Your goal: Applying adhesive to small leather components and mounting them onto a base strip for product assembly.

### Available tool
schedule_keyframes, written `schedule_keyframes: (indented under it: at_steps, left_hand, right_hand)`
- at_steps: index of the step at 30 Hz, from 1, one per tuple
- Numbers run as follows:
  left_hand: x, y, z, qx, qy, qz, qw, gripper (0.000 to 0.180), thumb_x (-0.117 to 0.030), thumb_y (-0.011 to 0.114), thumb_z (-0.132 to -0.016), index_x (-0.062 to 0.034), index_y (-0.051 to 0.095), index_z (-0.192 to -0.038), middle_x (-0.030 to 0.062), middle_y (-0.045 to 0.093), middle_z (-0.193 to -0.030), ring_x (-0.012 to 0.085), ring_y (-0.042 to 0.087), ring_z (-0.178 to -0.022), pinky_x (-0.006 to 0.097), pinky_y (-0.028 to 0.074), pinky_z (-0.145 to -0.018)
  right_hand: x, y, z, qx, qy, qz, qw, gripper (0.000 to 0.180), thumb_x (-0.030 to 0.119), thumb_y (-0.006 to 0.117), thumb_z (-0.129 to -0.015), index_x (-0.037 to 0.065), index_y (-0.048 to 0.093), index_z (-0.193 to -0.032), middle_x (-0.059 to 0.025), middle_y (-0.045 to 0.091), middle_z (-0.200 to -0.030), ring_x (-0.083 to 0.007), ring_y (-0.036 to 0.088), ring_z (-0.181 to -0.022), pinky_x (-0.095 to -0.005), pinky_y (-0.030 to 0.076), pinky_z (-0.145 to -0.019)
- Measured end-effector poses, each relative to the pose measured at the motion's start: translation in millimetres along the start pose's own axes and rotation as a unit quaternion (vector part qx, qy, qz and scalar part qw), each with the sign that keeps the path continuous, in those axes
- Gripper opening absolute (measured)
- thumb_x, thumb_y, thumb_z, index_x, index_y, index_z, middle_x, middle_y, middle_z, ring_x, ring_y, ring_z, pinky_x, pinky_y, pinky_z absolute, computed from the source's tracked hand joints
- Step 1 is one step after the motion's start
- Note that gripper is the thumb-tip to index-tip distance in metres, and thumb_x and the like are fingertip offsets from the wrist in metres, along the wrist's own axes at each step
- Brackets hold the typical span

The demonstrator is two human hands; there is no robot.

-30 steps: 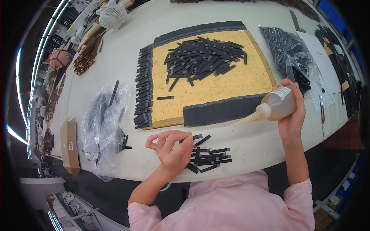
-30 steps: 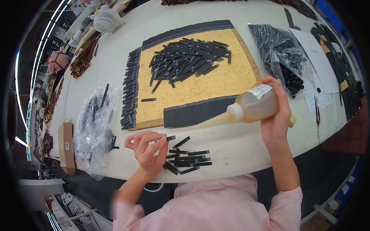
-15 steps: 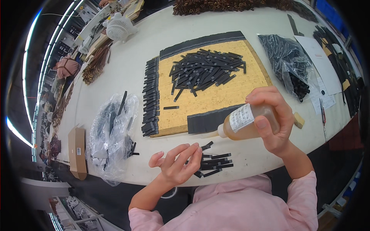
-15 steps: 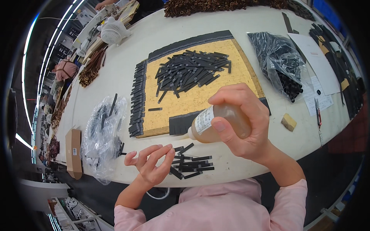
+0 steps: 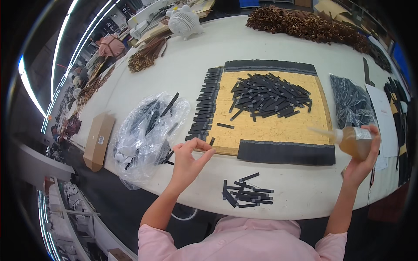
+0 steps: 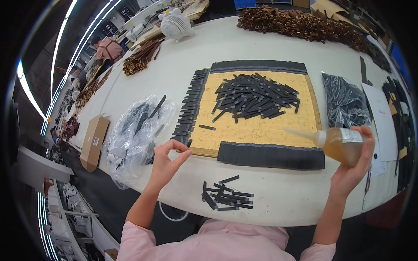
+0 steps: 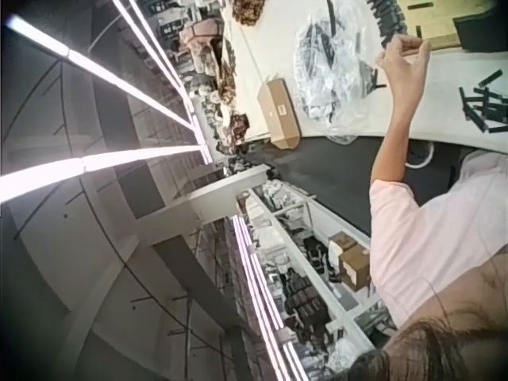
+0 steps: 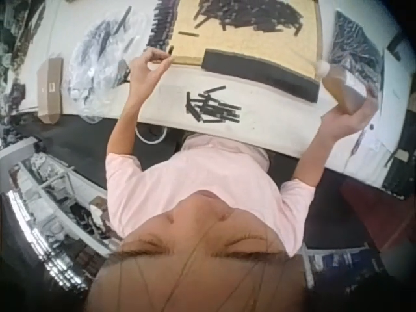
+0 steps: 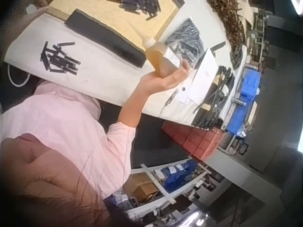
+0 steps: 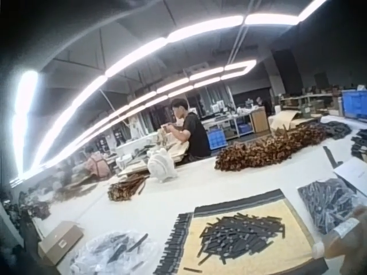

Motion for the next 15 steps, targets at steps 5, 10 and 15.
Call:
schedule_keyframes:
  at_steps: [5, 10, 15]
  left_hand:
    - [-0.4, 36.2, -16.0, 0.069, -0.015, 0.033, 0.997, 0.012, -0.014, 0.075, -0.088, -0.0049, 0.069, -0.094, 0.0015, 0.072, -0.085, 0.0118, 0.067, -0.081, 0.03, 0.038, -0.086]
    - [17.2, 63.1, -27.2, 0.125, -0.09, 0.085, 0.984, 0.018, -0.011, 0.075, -0.087, 0.0001, 0.074, -0.101, 0.01, 0.076, -0.085, 0.0139, 0.071, -0.075, 0.025, 0.055, -0.07]
    - [25.0, 69.5, -30.5, 0.129, -0.154, 0.085, 0.976, 0.016, -0.015, 0.076, -0.087, -0.0021, 0.075, -0.096, 0.0093, 0.075, -0.082, 0.0125, 0.071, -0.075, 0.027, 0.055, -0.07]
  right_hand:
    - [-13.1, 0.8, 14.3, 0.061, 0.061, 0.035, 0.996, 0.04, 0.039, 0.047, -0.105, 0.005, 0.054, -0.124, -0.0094, 0.058, -0.116, -0.0166, 0.057, -0.111, -0.0315, 0.046, -0.099]
    - [-9.4, -0.6, 17.2, 0.097, 0.047, 0.035, 0.994, 0.041, 0.039, 0.046, -0.104, 0.003, 0.052, -0.124, -0.0111, 0.057, -0.114, -0.0184, 0.058, -0.108, -0.0318, 0.046, -0.099]
    - [-6.5, -0.6, 20.2, 0.119, 0.072, -0.003, 0.99, 0.042, 0.04, 0.046, -0.104, 0.003, 0.05, -0.122, -0.0123, 0.057, -0.113, -0.0192, 0.059, -0.107, -0.0324, 0.048, -0.097]
Point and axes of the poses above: each hand's wrist, its own z-axis away from the middle knuckle, its own y-axis out of the palm, x = y × z, the point moved 5 cm from there along -z, towards the middle knuckle
